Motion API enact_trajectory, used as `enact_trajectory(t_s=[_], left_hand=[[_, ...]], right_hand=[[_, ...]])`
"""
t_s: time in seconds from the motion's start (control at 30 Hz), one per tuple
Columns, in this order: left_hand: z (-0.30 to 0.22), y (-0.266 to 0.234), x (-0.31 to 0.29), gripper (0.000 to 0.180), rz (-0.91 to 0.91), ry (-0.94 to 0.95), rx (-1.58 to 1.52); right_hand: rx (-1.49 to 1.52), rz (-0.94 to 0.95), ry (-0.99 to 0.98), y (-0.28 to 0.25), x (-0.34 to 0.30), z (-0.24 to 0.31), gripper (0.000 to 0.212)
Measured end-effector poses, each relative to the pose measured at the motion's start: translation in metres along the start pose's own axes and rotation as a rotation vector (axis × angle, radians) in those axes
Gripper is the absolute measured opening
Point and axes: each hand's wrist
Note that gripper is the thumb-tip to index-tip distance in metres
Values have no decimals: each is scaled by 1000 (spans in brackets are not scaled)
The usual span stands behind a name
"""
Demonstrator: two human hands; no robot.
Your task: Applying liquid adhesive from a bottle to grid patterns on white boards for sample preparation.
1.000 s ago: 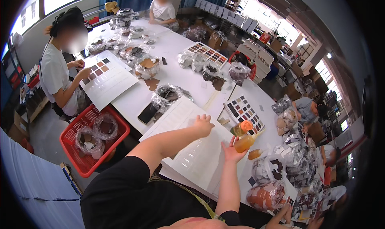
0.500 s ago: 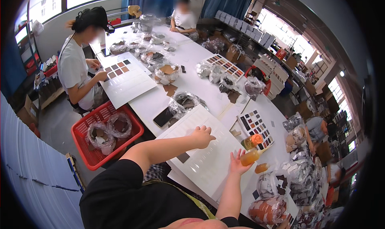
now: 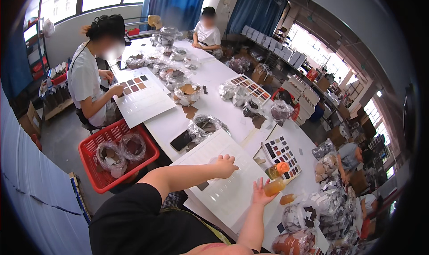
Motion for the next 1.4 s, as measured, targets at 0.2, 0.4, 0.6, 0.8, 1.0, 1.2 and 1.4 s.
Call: enact_trajectory(t_s=[0.2,0.4,0.6,0.8,1.0,1.2,1.4], left_hand=[[0,-4,3,41,9,-16,-55],[7,0,0,35,6,-27,-1],[6,0,-7,33,-27,-2,-14],[2,-20,-59,37,-161,216,-176],[31,-25,-175,46,-376,530,-439],[113,84,-290,54,-165,298,-295],[139,160,-321,53,70,112,-147]], right_hand=[[14,7,-19,5,-1,0,75],[22,-7,0,8,-2,-1,74],[0,7,-24,3,-3,0,74],[-60,13,-72,7,3,-9,72],[-16,-25,-59,21,-8,-2,68],[-81,27,-103,53,-4,-2,64],[-173,-11,-13,48,37,-21,63]])
Point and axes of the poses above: each hand's wrist, its own x-axis towards the middle knuckle, its own y-axis out of the palm, z = x × y, and after that the axes turned 10 degrees about -x, right-handed
